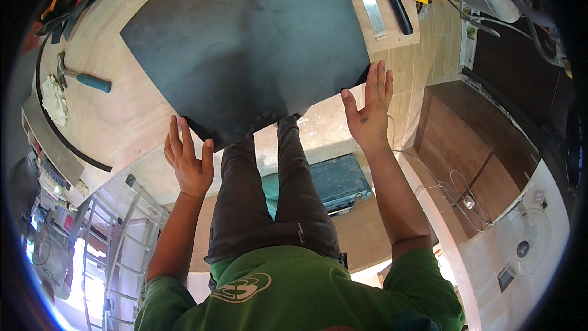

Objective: The person applies a strip of black edge banding to the edge of a rectangular wooden board. They first apply a liquid from a plastic bottle to the board's edge, then align and press the banding strip along the length of the edge, smoothing it down by hand.

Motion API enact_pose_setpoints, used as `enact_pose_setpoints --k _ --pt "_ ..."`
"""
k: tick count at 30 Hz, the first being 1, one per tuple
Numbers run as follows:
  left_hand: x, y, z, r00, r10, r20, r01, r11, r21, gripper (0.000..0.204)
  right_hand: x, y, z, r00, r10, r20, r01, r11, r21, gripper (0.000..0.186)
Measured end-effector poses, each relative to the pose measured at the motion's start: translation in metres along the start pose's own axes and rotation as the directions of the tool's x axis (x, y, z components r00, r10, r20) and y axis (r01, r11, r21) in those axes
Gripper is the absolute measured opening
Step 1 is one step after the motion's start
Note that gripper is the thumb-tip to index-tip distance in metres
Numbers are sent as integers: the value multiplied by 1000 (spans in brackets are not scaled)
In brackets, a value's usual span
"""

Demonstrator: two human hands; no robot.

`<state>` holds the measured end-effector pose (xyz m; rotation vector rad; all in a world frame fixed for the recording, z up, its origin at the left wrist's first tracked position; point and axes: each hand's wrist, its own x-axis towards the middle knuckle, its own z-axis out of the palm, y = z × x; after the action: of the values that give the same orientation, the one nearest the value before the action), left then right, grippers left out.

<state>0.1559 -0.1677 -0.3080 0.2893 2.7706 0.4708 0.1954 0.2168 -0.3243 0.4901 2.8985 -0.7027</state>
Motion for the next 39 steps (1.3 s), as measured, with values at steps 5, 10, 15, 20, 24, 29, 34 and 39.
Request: enact_pose_setpoints --k 5,10,15,20,24,29,34,39 --pt "-1 0 4 1000 5 -2 -5 1000 2 70 2 0 -4 1000 16 -19 -15 1000 14 70" --pt "-1 3 4 1000 12 -3 -12 1000 -7 72 24 -7 -7 997 -56 -47 55 998 -31 65" --pt "0 2 4 1000 15 11 -15 1000 -6 73 45 -12 -2 995 -78 -65 76 997 -29 65" --pt "-2 1 6 1000 16 16 -16 1000 3 73 62 -21 -3 994 -85 -65 80 993 -82 65" --pt "-3 3 5 999 -9 34 10 1000 -27 75 68 -23 -4 994 -85 -64 80 994 -78 64" --pt "-3 4 7 999 -10 33 11 1000 -29 75 68 -23 -2 993 -80 -82 75 996 -56 65" --pt "-4 2 5 999 -28 46 30 999 -32 75 71 -24 0 991 -96 -98 93 995 -31 65" --pt "4 3 0 999 9 -46 -12 998 -64 76 69 -29 -6 987 -87 -138 86 996 -12 68"
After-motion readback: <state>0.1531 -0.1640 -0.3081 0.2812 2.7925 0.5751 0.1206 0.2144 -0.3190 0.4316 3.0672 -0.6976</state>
